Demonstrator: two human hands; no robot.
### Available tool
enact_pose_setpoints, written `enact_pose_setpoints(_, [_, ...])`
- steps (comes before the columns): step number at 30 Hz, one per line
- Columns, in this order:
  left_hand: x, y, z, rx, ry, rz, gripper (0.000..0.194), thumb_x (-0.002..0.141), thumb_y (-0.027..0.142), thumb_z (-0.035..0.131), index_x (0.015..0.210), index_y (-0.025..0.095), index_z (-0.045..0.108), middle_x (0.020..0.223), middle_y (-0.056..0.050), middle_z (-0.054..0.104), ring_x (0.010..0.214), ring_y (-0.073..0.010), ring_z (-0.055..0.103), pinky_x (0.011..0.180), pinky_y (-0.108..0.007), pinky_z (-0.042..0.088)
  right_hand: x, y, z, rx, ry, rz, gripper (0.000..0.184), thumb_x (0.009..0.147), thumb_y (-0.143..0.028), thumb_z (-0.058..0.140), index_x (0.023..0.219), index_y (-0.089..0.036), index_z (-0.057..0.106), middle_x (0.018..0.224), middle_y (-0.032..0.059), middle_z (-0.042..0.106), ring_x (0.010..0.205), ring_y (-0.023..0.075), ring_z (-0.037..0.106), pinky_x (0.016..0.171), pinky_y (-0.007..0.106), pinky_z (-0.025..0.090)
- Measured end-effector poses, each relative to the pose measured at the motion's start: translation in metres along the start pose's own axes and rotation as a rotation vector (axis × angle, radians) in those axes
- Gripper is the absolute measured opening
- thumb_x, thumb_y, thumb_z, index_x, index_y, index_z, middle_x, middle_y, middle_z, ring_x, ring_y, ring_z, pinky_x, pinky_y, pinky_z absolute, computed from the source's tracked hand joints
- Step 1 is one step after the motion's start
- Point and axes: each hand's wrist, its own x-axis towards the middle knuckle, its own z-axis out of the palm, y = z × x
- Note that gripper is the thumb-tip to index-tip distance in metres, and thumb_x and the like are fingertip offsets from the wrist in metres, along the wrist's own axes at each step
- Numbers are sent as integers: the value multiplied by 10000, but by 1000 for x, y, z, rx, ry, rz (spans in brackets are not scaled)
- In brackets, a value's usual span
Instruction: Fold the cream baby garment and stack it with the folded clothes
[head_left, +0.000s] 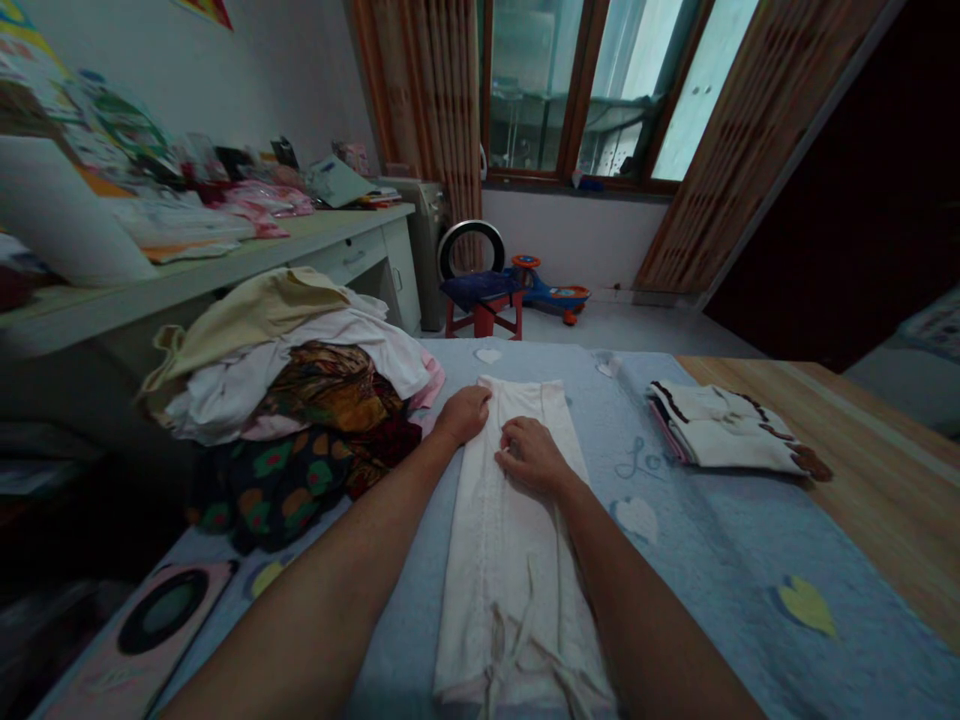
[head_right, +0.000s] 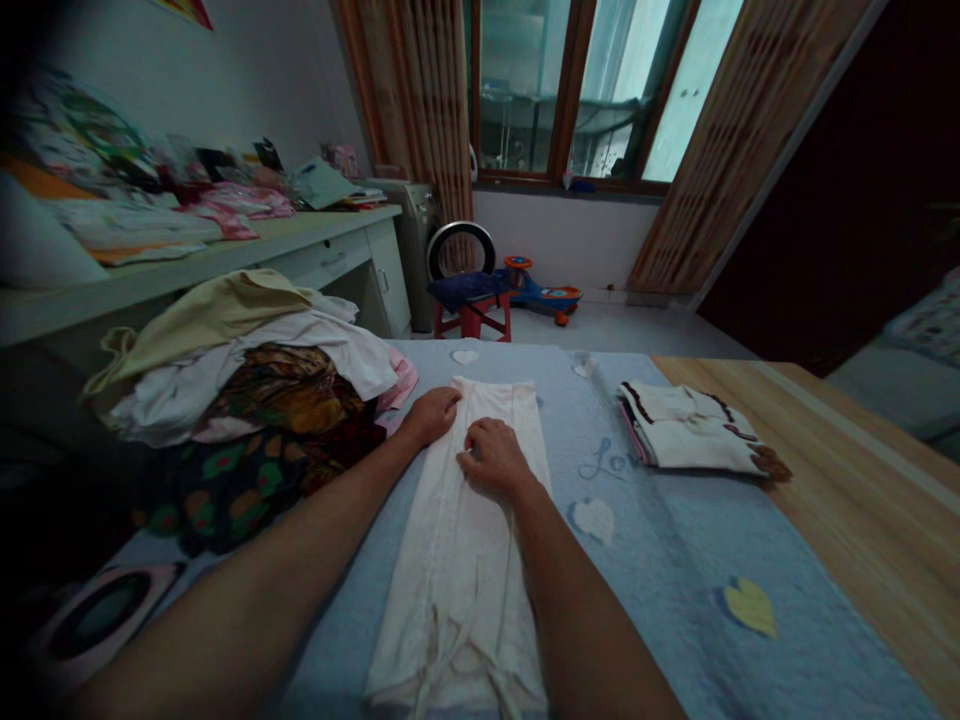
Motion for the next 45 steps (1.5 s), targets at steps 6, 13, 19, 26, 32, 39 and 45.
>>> enact_pose_setpoints(6, [-23,7,-8,-46,-33,16,403,905,121,366,1261,122,554,1331,-115,601,1253,-173,539,1080,-332,420,0,0,0,-11,1,-6,88,814,-255,617,856,-178,623,1035,59,610,995,195,514,899,315,338])
enact_pose_setpoints(13, [-96,38,-9,98,-75,71,449,939,169,347,1367,96,461,1445,-165,496,1372,-229,425,1135,-413,353,0,1,1,-58,-3,-11,99,829,-263,600,874,-182,633,1016,57,619,983,193,522,882,301,345])
enact_pose_setpoints(19, [-114,56,-18,208,-121,25,455,972,268,380,1395,116,444,1501,-141,434,1409,-243,368,1152,-431,318,0,1,1,-52,-1,-10,104,829,-267,597,880,-187,638,1043,61,618,1001,198,521,896,307,345])
enact_pose_setpoints(26, [-132,77,-30,259,-133,28,451,948,183,384,1390,118,451,1510,-143,420,1413,-254,358,1171,-466,266,1,5,5,-54,1,-11,102,804,-232,576,875,-186,633,1043,66,615,1004,200,521,900,308,348])
enact_pose_setpoints(32, [-151,80,-20,214,-115,39,465,971,250,369,1413,116,425,1511,-147,417,1415,-249,357,1149,-437,314,0,3,4,-51,10,2,114,782,-203,569,880,-188,625,1016,61,614,978,199,523,892,309,352])
enact_pose_setpoints(39, [-153,83,-22,220,-98,40,505,971,330,403,1441,142,398,1531,-131,390,1435,-268,316,1160,-446,286,-3,-2,3,-77,35,10,161,778,-219,593,932,-180,617,1064,83,598,1033,220,503,920,326,357])
enact_pose_setpoints(45, [-153,84,-24,196,-74,63,460,972,317,406,1400,151,444,1492,-127,446,1403,-281,362,1148,-473,284,-4,-5,4,-132,53,30,234,810,-255,585,1024,-167,611,1143,107,572,1095,237,482,962,344,353])
